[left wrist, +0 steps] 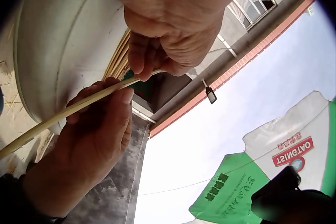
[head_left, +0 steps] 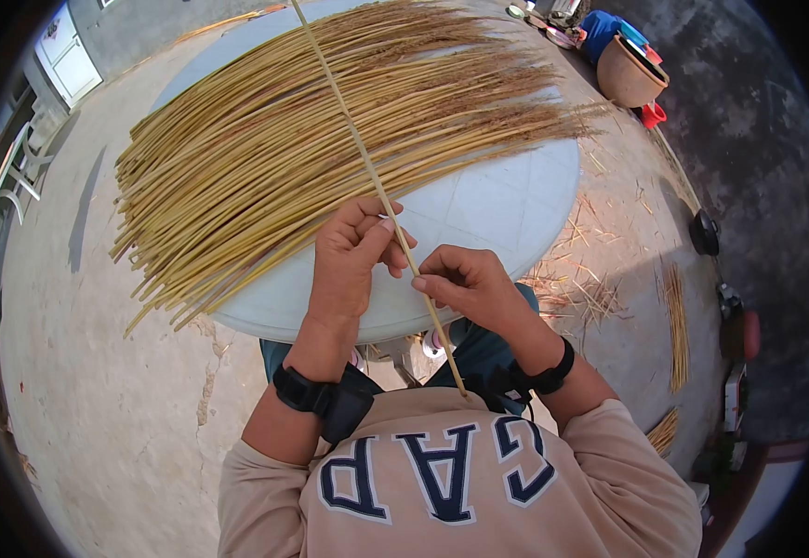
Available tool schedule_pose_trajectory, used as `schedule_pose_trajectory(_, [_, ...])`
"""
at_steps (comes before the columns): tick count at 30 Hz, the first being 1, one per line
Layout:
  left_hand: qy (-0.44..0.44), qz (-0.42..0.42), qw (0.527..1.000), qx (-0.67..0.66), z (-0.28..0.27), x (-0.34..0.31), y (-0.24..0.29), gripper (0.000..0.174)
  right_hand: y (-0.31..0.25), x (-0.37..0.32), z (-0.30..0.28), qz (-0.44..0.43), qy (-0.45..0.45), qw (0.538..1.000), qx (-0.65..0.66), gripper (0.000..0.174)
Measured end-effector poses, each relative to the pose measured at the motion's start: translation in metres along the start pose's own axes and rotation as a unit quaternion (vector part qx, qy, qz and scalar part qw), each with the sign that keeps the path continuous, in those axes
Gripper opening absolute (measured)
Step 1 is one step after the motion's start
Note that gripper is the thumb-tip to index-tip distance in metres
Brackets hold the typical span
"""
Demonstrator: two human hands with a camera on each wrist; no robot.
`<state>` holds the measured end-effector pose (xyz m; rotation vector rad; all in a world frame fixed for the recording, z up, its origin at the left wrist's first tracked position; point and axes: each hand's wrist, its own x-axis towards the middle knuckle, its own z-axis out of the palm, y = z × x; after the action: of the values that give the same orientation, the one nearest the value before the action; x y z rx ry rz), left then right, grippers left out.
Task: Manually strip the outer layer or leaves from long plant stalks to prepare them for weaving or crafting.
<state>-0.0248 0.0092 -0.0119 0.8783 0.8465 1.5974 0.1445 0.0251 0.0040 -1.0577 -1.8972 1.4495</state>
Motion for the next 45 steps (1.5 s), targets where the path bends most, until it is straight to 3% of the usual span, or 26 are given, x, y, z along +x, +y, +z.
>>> schedule_pose_trajectory(8, [-0.018, -0.005, 1.000, 0.007, -0.002, -0.001, -0.003, 0.017, -0.005, -0.001, 0.001, -0.062, 0.022, 0.989, -0.132, 0.014])
schedule_pose_trajectory(27, [-0.048, -0.028, 0.998, -0.022, -0.005, 0.000, -0.005, 0.014, 0.004, 0.000, -0.002, -0.048, -0.024, 0.995, -0.087, 0.016])
schedule_pose_trajectory(34, [-0.016, -0.042, 0.997, -0.067, 0.004, -0.001, 0.002, 0.007, 0.002, 0.001, -0.003, -0.040, -0.025, 0.998, -0.044, 0.014])
schedule_pose_trajectory(45, [-0.006, -0.003, 1.000, 0.017, 0.001, -0.001, -0.003, 0.012, -0.001, 0.000, -0.005, 0.012, -0.048, 0.998, -0.047, 0.016])
